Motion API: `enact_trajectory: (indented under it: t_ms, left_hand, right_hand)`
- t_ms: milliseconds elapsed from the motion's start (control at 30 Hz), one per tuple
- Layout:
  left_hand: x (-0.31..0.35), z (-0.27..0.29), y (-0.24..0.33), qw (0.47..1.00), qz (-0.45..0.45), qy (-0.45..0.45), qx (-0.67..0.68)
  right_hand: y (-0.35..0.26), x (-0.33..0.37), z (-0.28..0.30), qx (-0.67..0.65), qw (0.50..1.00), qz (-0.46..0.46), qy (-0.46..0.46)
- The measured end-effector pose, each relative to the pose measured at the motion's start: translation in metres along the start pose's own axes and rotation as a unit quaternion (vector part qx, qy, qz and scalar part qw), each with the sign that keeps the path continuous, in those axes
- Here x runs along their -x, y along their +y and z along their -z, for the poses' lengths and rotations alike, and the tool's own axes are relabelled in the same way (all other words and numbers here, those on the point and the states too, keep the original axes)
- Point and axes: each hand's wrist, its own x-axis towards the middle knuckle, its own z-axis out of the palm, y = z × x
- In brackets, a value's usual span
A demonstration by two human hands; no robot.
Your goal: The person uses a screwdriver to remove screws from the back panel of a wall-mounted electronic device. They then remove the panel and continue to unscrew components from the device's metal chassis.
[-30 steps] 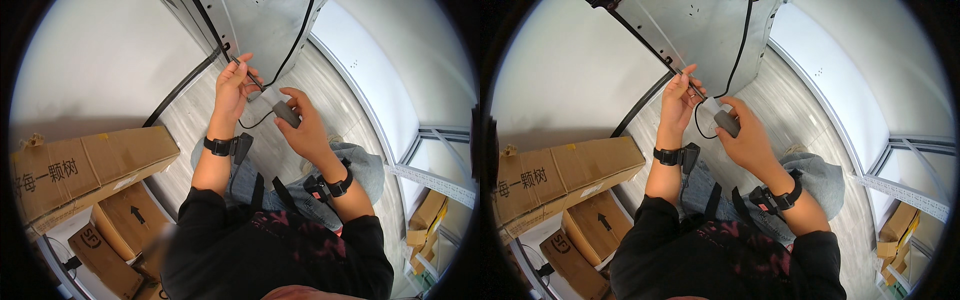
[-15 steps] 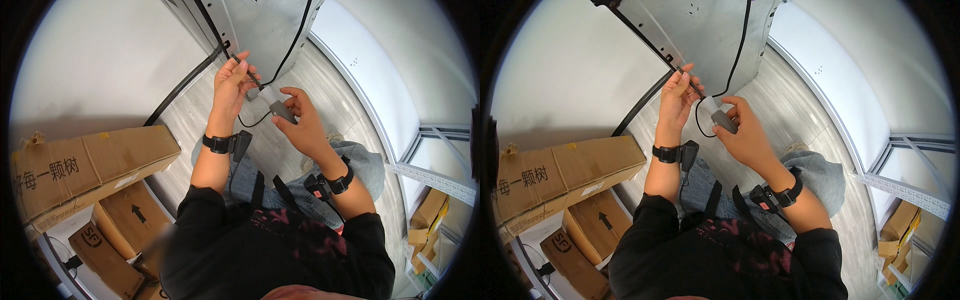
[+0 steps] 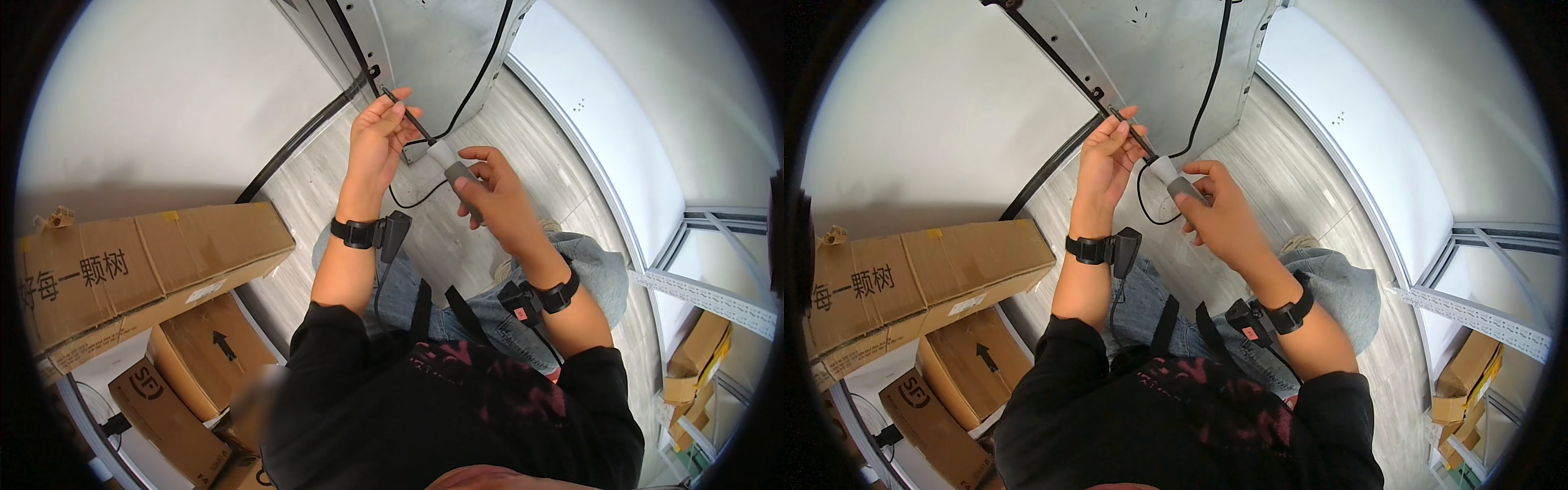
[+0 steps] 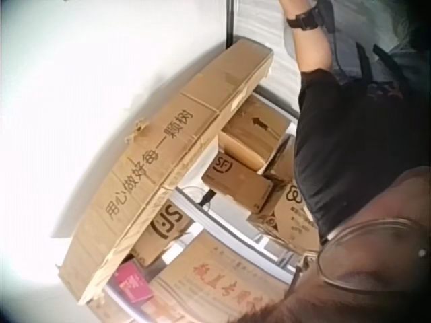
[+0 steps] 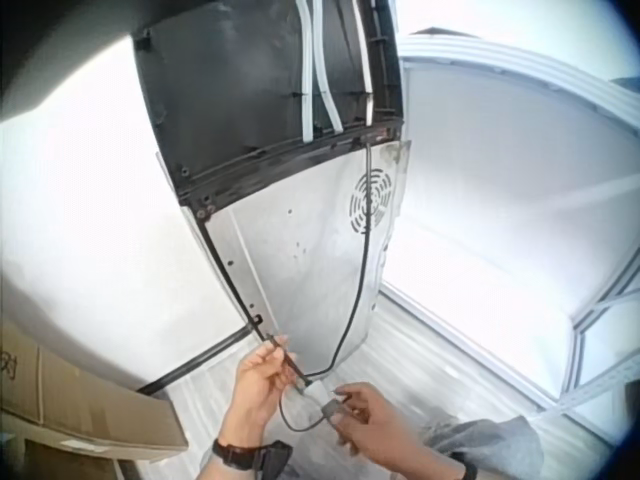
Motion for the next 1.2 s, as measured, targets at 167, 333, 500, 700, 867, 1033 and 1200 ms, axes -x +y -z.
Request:
enact_trajectory:
  t_ms: [167,333,500,700,867,1033,1200]
  left_hand:
    - [-0.004,0.008,-0.003,0.998,-0.006,-0.027,-0.052]
    - [-0.001,0.005,-0.001,0.999,-0.016,-0.021,-0.025]
    - [0.001,0.0,0.0,1.0,0.001,-0.008,-0.018]
    - [-0.003,0.001,-0.006,1.0,-0.007,0.011,-0.026]
    - [-0.002,0.0,-0.007,1.0,-0.013,0.015,-0.017]
    - [-0.003,-0.001,-0.008,0.999,-0.009,0.03,-0.009]
    - [-0.002,0.002,-0.009,1.0,-0.017,0.014,0.018]
  right_hand:
    - [0.016,-0.003,-0.002,0.193,0.972,0.124,0.057]
    - [-0.008,0.0,0.008,-0.118,0.987,-0.068,-0.081]
    - [0.001,-0.002,0.005,-0.069,0.996,-0.053,-0.03]
    - [0.007,-0.001,-0.002,0.023,0.999,0.022,0.013]
    - [0.012,-0.004,0.001,0.031,0.999,0.023,0.018]
    - [0.014,-0.003,0.004,0.029,0.999,0.026,0.028]
    - [0.013,-0.001,0.005,0.033,0.999,0.022,0.036]
